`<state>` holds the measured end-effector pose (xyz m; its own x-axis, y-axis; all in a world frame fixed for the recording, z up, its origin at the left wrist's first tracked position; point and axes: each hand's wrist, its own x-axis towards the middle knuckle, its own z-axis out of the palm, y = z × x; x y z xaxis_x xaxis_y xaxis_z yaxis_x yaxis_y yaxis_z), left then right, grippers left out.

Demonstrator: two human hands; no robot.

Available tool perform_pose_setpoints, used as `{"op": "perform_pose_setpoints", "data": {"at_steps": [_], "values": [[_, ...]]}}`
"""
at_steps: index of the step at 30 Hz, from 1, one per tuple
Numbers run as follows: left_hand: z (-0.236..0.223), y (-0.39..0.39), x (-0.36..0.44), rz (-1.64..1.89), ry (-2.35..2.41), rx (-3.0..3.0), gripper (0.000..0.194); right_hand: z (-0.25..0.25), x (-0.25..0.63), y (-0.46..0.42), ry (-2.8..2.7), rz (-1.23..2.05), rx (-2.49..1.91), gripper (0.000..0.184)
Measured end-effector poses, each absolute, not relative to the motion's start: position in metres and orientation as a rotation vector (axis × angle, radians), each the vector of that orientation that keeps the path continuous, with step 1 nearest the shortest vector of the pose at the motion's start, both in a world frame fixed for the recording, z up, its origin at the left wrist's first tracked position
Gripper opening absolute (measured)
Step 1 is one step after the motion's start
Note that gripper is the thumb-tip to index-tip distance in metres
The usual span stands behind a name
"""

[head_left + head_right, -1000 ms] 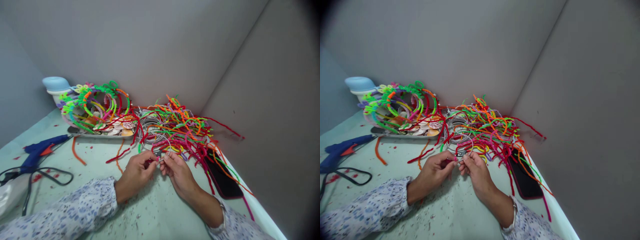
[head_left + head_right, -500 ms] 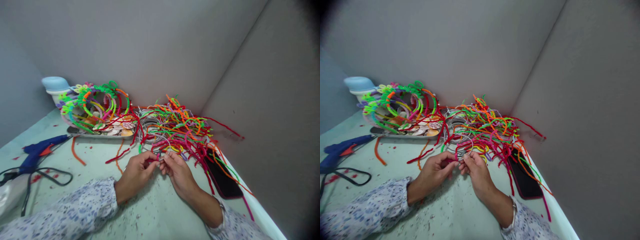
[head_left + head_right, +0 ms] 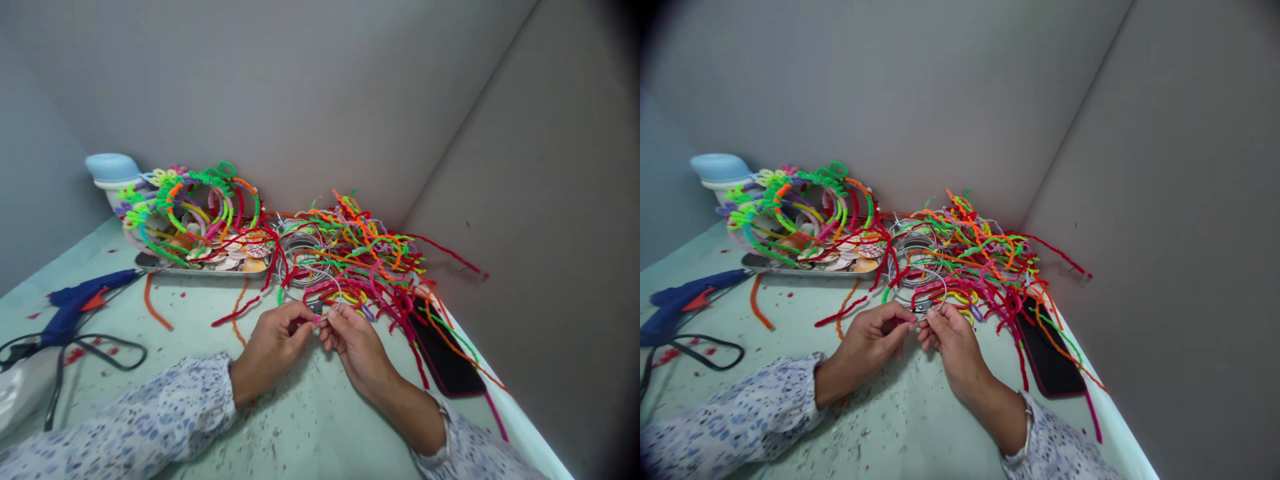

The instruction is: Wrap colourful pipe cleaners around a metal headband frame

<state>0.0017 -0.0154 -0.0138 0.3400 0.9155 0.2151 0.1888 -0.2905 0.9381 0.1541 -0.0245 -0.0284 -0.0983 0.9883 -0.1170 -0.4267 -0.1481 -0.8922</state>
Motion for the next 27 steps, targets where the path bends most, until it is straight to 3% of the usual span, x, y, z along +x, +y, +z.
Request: {"op": "perform_pose_setpoints", "data": {"at_steps": [27], "values": [[-0.0107,-0.0151,0.0011,0.945,0.96,1.676,0.013,-0.0272,0.1556,-0.0236,-0.81,1.517,-0.931,0.02]]}}
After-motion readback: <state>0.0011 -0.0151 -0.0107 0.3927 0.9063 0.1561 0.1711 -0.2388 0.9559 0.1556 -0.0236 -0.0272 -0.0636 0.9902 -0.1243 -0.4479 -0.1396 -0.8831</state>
